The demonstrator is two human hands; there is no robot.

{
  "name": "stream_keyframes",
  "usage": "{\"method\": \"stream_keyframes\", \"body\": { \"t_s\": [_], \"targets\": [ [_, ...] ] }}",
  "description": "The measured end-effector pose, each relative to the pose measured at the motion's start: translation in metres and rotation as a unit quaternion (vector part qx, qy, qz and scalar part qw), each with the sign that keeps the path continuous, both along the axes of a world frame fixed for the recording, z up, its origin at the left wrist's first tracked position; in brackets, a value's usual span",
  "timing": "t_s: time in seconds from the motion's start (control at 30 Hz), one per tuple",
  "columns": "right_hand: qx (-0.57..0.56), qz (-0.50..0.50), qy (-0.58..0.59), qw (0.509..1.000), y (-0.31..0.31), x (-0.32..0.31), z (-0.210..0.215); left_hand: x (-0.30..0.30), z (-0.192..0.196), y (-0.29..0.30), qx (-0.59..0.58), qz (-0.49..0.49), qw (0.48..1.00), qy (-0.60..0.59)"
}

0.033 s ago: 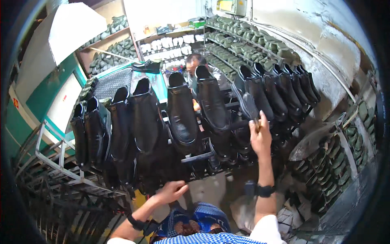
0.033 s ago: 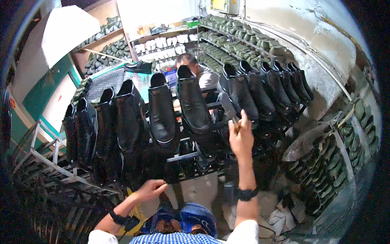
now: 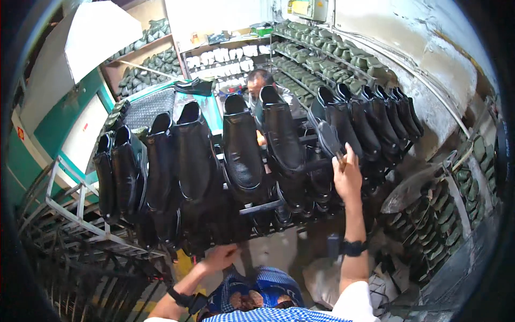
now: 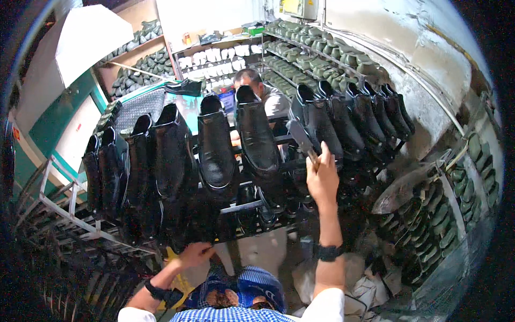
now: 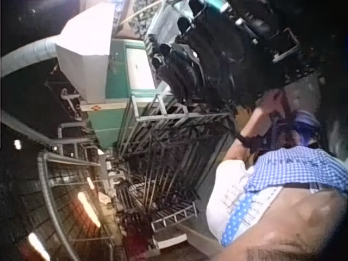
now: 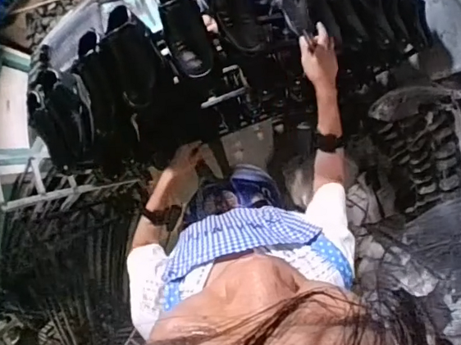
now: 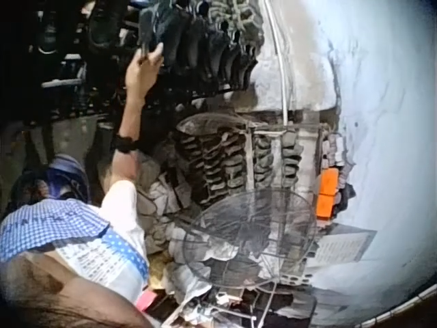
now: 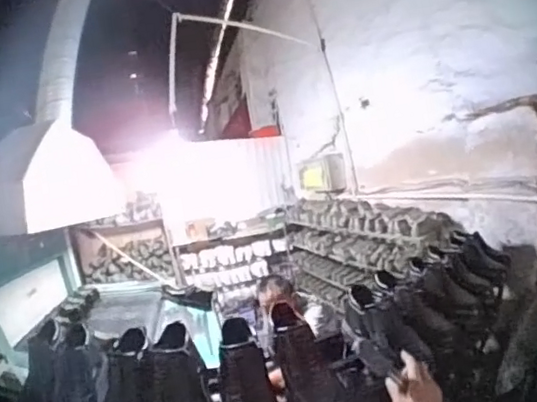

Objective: Brushing and cleaning leather shoes on a finishing rack in a shoe factory.

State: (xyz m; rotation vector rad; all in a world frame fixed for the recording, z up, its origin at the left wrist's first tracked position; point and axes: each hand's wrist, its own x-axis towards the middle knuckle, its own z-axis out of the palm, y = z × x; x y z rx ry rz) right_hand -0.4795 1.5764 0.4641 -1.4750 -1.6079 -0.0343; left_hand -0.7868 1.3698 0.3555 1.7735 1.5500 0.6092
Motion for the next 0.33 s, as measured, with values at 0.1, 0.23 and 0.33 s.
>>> {"method": "stream_keyframes", "body": {
  "t_s": [0.1, 0.23, 0.33],
  "targets": [
    [-0.055, 0.073, -0.067, 0.994, 0.030, -0.002, 0.021, -0.066, -0.110, -0.066, -0.058, 0.109, 0.988, 0.088],
    [-0.203, 0.093, -0.009, 0.975, 0.070, 0.008, 0.037, -0.098, -0.178, -0.148, -0.044, 0.268, 0.962, 0.036],
    [-0.163, 0.064, -0.032, 0.984, 0.085, 0.004, 0.039, -0.114, -0.208, -0.198, -0.219, 0.371, 0.896, -0.104]
  ]
}}
